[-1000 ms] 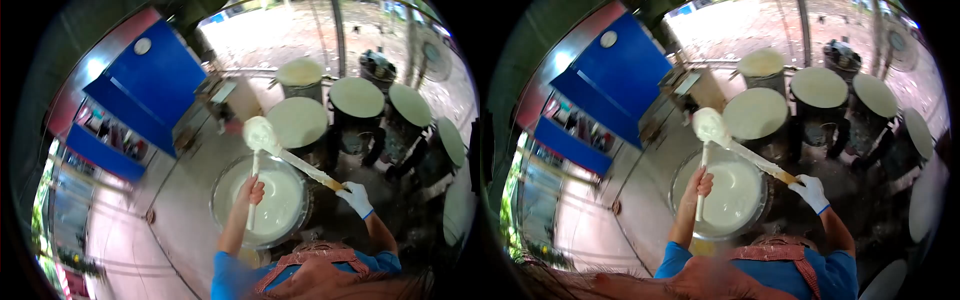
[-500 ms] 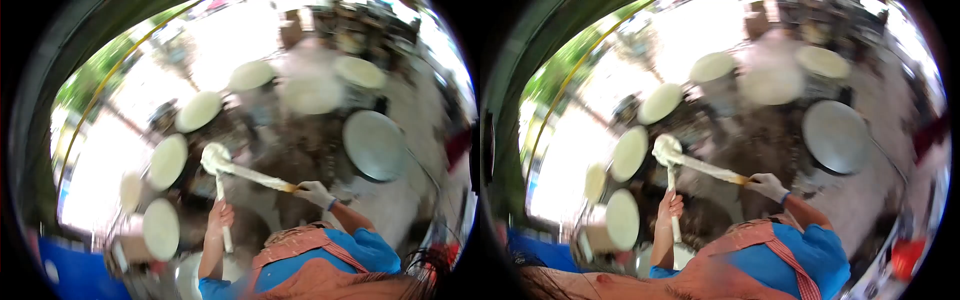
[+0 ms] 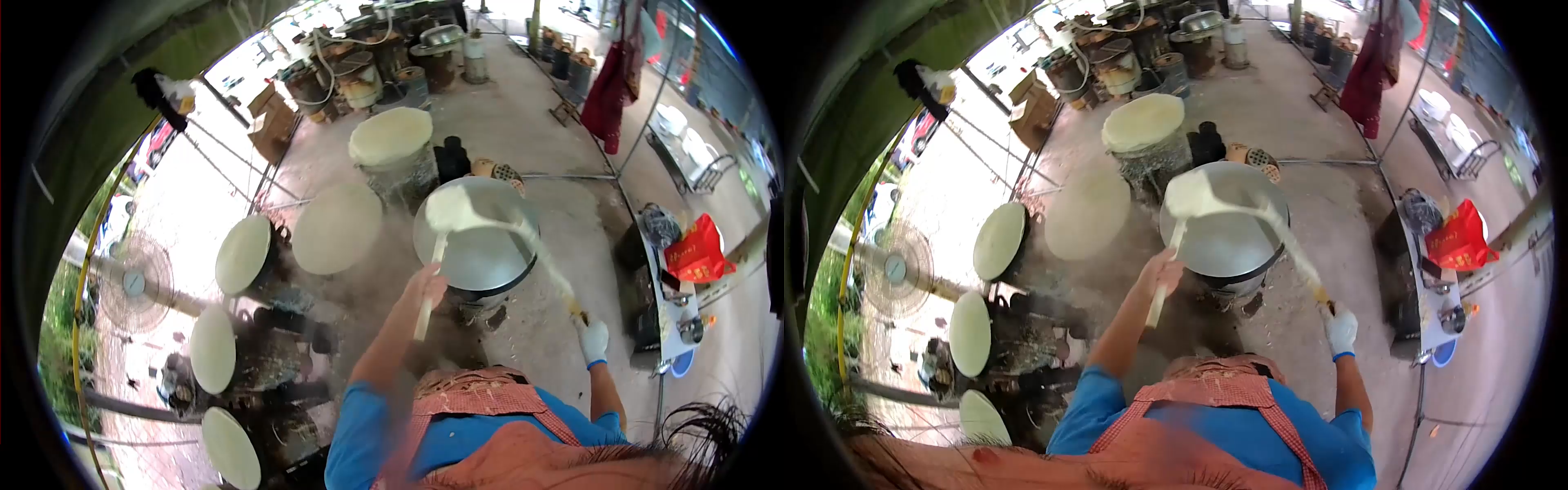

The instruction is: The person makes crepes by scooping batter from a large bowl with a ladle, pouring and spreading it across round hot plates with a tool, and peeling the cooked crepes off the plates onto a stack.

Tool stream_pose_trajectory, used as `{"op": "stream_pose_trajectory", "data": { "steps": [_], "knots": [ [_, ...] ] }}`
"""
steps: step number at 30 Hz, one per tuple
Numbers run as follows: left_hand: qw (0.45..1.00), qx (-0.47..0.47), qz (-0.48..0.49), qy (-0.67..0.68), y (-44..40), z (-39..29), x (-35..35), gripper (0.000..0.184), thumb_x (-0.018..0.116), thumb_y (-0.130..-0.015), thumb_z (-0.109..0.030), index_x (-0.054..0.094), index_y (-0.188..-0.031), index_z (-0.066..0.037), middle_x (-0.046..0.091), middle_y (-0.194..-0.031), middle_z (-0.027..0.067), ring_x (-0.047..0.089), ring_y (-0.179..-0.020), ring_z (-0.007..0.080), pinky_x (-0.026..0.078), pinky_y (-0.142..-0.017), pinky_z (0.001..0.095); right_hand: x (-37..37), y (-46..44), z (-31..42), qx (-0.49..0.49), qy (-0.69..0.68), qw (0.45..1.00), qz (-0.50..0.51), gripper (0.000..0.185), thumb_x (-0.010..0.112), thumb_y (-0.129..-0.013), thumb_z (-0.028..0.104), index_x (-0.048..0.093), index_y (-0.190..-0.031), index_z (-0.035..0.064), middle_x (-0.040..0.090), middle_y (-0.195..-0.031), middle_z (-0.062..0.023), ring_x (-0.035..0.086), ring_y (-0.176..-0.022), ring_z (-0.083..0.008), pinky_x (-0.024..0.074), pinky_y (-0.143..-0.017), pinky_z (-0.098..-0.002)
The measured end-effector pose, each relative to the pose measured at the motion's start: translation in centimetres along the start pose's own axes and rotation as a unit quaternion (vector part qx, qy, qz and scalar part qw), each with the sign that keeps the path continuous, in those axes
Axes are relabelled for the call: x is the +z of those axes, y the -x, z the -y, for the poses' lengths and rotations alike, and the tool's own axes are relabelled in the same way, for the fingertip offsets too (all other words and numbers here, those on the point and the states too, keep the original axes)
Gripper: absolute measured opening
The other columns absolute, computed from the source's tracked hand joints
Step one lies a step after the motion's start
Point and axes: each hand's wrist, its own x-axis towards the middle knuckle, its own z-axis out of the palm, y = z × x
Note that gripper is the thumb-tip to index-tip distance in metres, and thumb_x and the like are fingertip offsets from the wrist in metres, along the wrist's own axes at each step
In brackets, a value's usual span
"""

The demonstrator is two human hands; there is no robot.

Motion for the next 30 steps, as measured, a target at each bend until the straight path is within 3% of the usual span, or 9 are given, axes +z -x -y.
{"op": "stream_pose_trajectory", "data": {
  "steps": [3,9,12,15,19,24,25,27,30],
  "knots": [
    [0.945,0.09,-0.177,-0.258,-7.1,-3.9,1.7,0.026,0.047,-0.09,-0.033,0.039,-0.075,-0.014,0.036,-0.051,-0.0031,0.035,-0.038,0.007,0.027,-0.034,0.0227,0.4,-0.1,5.3,-0.097,-0.156,0.976,-0.113,0.039,0.062,-0.079,0.027,0.059,-0.115,0.0128,0.064,-0.091,-0.017,0.062,-0.075,-0.0335,0.0488,-0.067,-0.0394],
    [0.818,0.249,-0.213,-0.474,-18.8,-4.0,-2.6,0.02,0.046,-0.087,-0.018,0.038,-0.106,-0.018,0.048,-0.068,0.0065,0.049,-0.056,0.0217,0.039,-0.049,0.0333,10.4,-4.0,7.6,-0.064,0.18,0.982,0.012,0.037,0.057,-0.081,0.021,0.059,-0.118,0.0236,0.062,-0.083,-0.0186,0.061,-0.07,-0.0328,0.0484,-0.06,-0.0413],
    [0.555,0.276,-0.34,-0.707,-19.2,-5.1,-4.8,0.048,0.045,-0.084,-0.01,0.039,-0.131,-0.02,0.059,-0.081,0.0154,0.06,-0.072,0.0335,0.048,-0.064,0.0432,8.3,-3.7,6.4,-0.062,-0.012,0.997,-0.044,0.028,0.059,-0.079,0.023,0.066,-0.107,0.0217,0.061,-0.072,-0.0193,0.06,-0.063,-0.032,0.0464,-0.054,-0.043],
    [0.485,0.196,-0.332,-0.785,-17.0,-6.4,-2.7,0.067,0.048,-0.083,-0.012,0.021,-0.143,-0.025,0.058,-0.099,0.0219,0.055,-0.094,0.0397,0.043,-0.081,0.0471,5.8,-3.0,11.7,0.235,-0.355,0.905,-0.01,0.025,0.06,-0.078,0.029,0.069,-0.098,0.0173,0.061,-0.071,-0.02,0.06,-0.066,-0.0338,0.0467,-0.057,-0.0435],
    [0.554,0.246,-0.28,-0.744,-16.9,-7.3,-0.2,0.065,0.049,-0.084,-0.013,0.022,-0.142,-0.026,0.057,-0.102,0.0218,0.055,-0.095,0.0377,0.043,-0.079,0.0463,15.5,-6.8,7.1,-0.064,0.011,0.991,-0.114,0.033,0.054,-0.084,0.038,0.066,-0.101,0.0131,0.063,-0.076,-0.018,0.061,-0.07,-0.0351,0.0474,-0.064,-0.0442],
    [0.605,0.437,-0.254,-0.615,-14.7,-12.1,1.2,0.067,0.053,-0.083,-0.008,0.025,-0.142,-0.023,0.059,-0.104,0.0212,0.058,-0.09,0.036,0.042,-0.074,0.0422,12.6,-7.2,12.7,0.202,-0.348,0.915,0.004,0.029,0.058,-0.081,0.025,0.066,-0.104,0.0095,0.067,-0.079,-0.0149,0.063,-0.066,-0.0234,0.0472,-0.064,-0.0379],
    [0.686,0.322,-0.278,-0.59,-11.2,-11.9,3.7,0.066,0.052,-0.081,-0.006,0.028,-0.141,-0.02,0.058,-0.109,0.0204,0.058,-0.092,0.0345,0.044,-0.076,0.0394,13.4,-7.9,15.4,0.202,-0.397,0.895,0.009,0.03,0.06,-0.078,0.021,0.065,-0.104,0.0058,0.067,-0.077,-0.0125,0.061,-0.068,-0.018,0.0465,-0.065,-0.0357],
    [0.665,0.313,-0.25,-0.631,-9.5,-10.4,-3.1,0.066,0.049,-0.079,-0.001,0.03,-0.14,-0.018,0.054,-0.121,0.0138,0.057,-0.091,0.0227,0.044,-0.075,0.0316,20.0,-11.8,15.1,0.022,-0.331,0.943,-0.034,0.033,0.059,-0.078,0.03,0.067,-0.098,0.0052,0.064,-0.087,-0.022,0.062,-0.08,-0.0345,0.0466,-0.07,-0.0414],
    [0.674,0.261,-0.259,-0.64,-2.2,-5.1,-9.7,0.065,0.047,-0.076,0.002,0.036,-0.137,-0.015,0.055,-0.121,0.016,0.056,-0.105,0.0259,0.043,-0.083,0.0293,13.4,-12.2,15.9,0.034,0.0,0.999,0.002,0.034,0.055,-0.078,0.039,0.067,-0.093,0.0116,0.064,-0.088,-0.0154,0.06,-0.08,-0.0388,0.0485,-0.072,-0.045]
  ]
}}
